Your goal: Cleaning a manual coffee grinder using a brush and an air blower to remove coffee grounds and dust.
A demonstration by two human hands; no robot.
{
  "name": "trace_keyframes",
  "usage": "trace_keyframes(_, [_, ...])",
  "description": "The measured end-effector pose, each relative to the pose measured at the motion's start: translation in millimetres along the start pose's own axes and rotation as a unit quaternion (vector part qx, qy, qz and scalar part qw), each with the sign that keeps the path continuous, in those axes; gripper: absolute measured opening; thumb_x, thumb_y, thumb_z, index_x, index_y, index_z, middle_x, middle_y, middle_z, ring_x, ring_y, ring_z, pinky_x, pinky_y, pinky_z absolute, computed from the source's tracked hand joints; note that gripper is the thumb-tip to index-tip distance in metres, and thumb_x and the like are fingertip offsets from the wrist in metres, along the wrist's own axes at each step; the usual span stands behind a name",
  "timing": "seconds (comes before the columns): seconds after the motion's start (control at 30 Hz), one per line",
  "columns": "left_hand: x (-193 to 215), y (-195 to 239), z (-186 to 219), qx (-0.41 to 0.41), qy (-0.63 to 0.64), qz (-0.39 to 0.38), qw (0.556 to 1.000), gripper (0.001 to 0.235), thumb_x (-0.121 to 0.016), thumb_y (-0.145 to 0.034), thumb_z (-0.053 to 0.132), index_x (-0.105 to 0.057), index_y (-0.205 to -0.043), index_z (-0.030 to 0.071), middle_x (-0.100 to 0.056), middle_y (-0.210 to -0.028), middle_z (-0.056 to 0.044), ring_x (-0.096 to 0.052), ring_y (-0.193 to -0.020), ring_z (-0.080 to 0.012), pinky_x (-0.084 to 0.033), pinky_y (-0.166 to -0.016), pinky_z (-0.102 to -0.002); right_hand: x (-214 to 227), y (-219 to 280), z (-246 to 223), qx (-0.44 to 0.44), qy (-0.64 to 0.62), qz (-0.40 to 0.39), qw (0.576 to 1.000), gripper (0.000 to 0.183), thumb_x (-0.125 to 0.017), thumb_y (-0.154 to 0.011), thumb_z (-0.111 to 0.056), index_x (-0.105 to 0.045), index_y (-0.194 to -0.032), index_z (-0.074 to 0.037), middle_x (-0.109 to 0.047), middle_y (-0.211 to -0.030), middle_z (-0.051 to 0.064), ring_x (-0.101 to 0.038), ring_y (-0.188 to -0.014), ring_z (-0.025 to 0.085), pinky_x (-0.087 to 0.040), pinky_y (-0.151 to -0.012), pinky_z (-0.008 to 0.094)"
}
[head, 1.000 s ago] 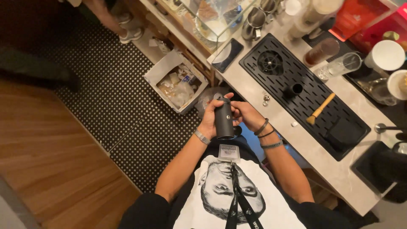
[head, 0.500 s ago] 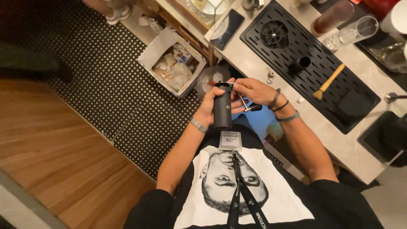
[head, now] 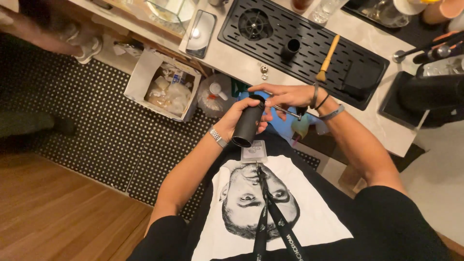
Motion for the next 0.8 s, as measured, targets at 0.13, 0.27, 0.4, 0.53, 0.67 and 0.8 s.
trace_keyframes(0.13, [-28, -26, -11, 0.003, 0.013, 0.010, 1.000, 0.050, -0.072, -0.088, 0.042, -0.062, -0.112, -0.001, -0.071, -0.097, -0.031, -0.076, -0.077, -0.0396, -0.067, -0.068, -0.050, 11, -13, 97, 0.065, -0.182, 0.052, 0.980, 0.050, -0.043, -0.106, -0.053, -0.045, -0.137, -0.013, -0.058, -0.070, 0.013, -0.056, -0.045, 0.012, -0.042, -0.032, 0.022])
trace_keyframes(0.27, [-35, -55, -19, -0.016, 0.077, 0.063, 0.995, 0.035, -0.066, -0.092, 0.032, -0.061, -0.104, 0.000, -0.067, -0.095, -0.027, -0.075, -0.080, -0.0408, -0.067, -0.072, -0.050, 26, -14, 167, 0.010, -0.333, 0.191, 0.923, 0.048, -0.049, -0.102, -0.060, -0.054, -0.128, -0.020, -0.049, -0.054, 0.006, -0.040, -0.033, 0.005, -0.025, -0.025, 0.014])
trace_keyframes(0.4, [-17, -97, -16, -0.010, 0.073, 0.091, 0.993, 0.025, -0.060, -0.093, 0.028, -0.062, -0.107, 0.006, -0.064, -0.095, -0.026, -0.074, -0.082, -0.0434, -0.066, -0.075, -0.053, 36, -9, 185, 0.073, -0.389, 0.234, 0.888, 0.037, -0.046, -0.105, -0.053, -0.055, -0.120, -0.021, -0.049, -0.058, 0.006, -0.035, -0.032, 0.006, -0.027, -0.023, 0.017])
trace_keyframes(0.53, [-47, -90, -22, 0.023, 0.058, 0.105, 0.992, 0.022, -0.061, -0.094, 0.027, -0.062, -0.106, 0.008, -0.066, -0.097, -0.026, -0.074, -0.084, -0.0449, -0.065, -0.075, -0.055, 53, -4, 221, 0.087, -0.387, 0.262, 0.880, 0.032, -0.045, -0.104, -0.050, -0.056, -0.114, -0.021, -0.054, -0.060, 0.007, -0.039, -0.032, 0.006, -0.029, -0.023, 0.018])
trace_keyframes(0.67, [-73, -86, -32, 0.023, 0.040, 0.107, 0.993, 0.033, -0.064, -0.092, 0.029, -0.054, -0.103, -0.001, -0.067, -0.088, -0.029, -0.074, -0.075, -0.0445, -0.065, -0.070, -0.055, 71, 4, 238, 0.127, -0.361, 0.288, 0.878, 0.026, -0.047, -0.103, -0.038, -0.056, -0.103, -0.014, -0.053, -0.048, 0.013, -0.047, -0.029, 0.012, -0.031, -0.022, 0.019])
trace_keyframes(0.8, [-79, -92, -34, 0.022, 0.029, 0.097, 0.995, 0.038, -0.067, -0.090, 0.030, -0.054, -0.105, -0.003, -0.068, -0.090, -0.030, -0.074, -0.076, -0.0457, -0.065, -0.069, -0.056, 95, -2, 257, 0.150, -0.305, 0.314, 0.887, 0.026, -0.049, -0.103, -0.034, -0.059, -0.105, -0.010, -0.046, -0.041, 0.016, -0.045, -0.027, 0.016, -0.029, -0.023, 0.021])
Point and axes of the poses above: each hand's wrist, its own y-axis away from the middle knuckle, its own x-axis out of the back of the hand, z = x × y, the point moved 3 cm from there along -y, towards the middle knuckle
